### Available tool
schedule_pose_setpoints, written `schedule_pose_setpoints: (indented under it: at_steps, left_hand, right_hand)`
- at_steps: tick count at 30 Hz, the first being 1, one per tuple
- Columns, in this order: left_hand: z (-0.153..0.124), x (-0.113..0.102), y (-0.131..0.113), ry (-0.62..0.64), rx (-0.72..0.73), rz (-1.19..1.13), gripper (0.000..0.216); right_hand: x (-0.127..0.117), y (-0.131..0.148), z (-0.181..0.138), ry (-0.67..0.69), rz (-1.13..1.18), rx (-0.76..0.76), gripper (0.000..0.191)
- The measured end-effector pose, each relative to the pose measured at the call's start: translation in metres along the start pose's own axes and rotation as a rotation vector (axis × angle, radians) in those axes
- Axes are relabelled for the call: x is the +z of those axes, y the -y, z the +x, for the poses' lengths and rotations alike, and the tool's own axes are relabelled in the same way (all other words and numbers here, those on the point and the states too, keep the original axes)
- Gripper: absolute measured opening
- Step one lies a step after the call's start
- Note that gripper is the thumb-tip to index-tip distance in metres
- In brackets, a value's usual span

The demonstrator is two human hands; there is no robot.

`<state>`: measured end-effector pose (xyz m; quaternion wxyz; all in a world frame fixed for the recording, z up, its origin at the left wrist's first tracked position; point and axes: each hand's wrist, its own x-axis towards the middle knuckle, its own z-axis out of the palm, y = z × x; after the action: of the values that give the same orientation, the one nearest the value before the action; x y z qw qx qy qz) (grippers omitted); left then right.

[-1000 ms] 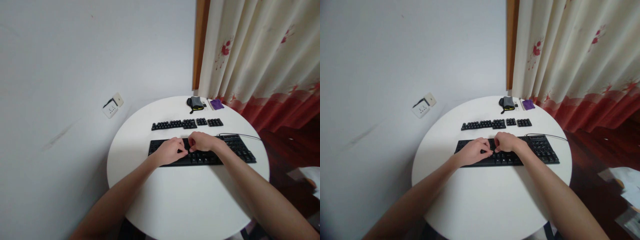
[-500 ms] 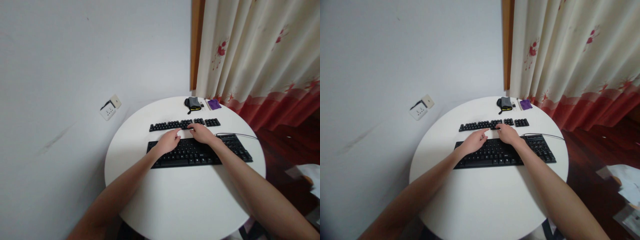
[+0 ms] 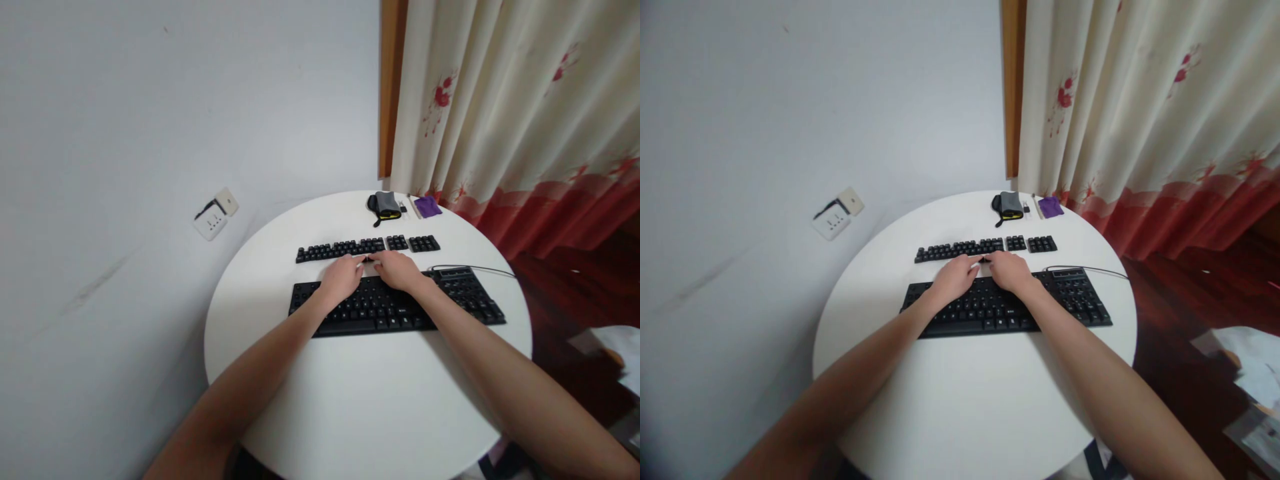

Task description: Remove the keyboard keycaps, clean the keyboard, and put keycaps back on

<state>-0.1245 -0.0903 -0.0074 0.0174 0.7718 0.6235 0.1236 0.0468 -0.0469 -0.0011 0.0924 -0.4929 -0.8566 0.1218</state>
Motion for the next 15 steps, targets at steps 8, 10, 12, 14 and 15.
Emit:
schedule_pose_setpoints:
  at_steps: [8, 10, 12, 14, 15]
  left_hand:
    - [0.0006, -0.0027, 0.0039, -0.08, 0.099, -0.04, 0.017]
    - [0.0011, -0.0009, 0.0035, -0.072, 0.084, -0.046, 0.016]
    - [0.0011, -0.0013, 0.0027, -0.08, 0.064, -0.051, 0.015]
    - [0.0, -0.0056, 0.0011, -0.092, 0.048, -0.054, 0.014]
    - [-0.0012, -0.0093, -0.0004, -0.101, 0.047, -0.072, 0.014]
  right_hand:
    - [-0.0051, 0.0029, -0.0029, -0.061, 0.021, 0.012, 0.016]
    - [-0.0045, 0.0025, -0.0032, -0.057, 0.028, 0.007, 0.013]
    - [-0.0048, 0.0016, -0.0031, -0.05, 0.037, 0.001, 0.012]
    - [-0.0071, -0.0003, -0.0027, -0.05, 0.046, -0.008, 0.014]
    - [-0.0092, -0.0018, -0.0024, -0.06, 0.06, -0.015, 0.017]
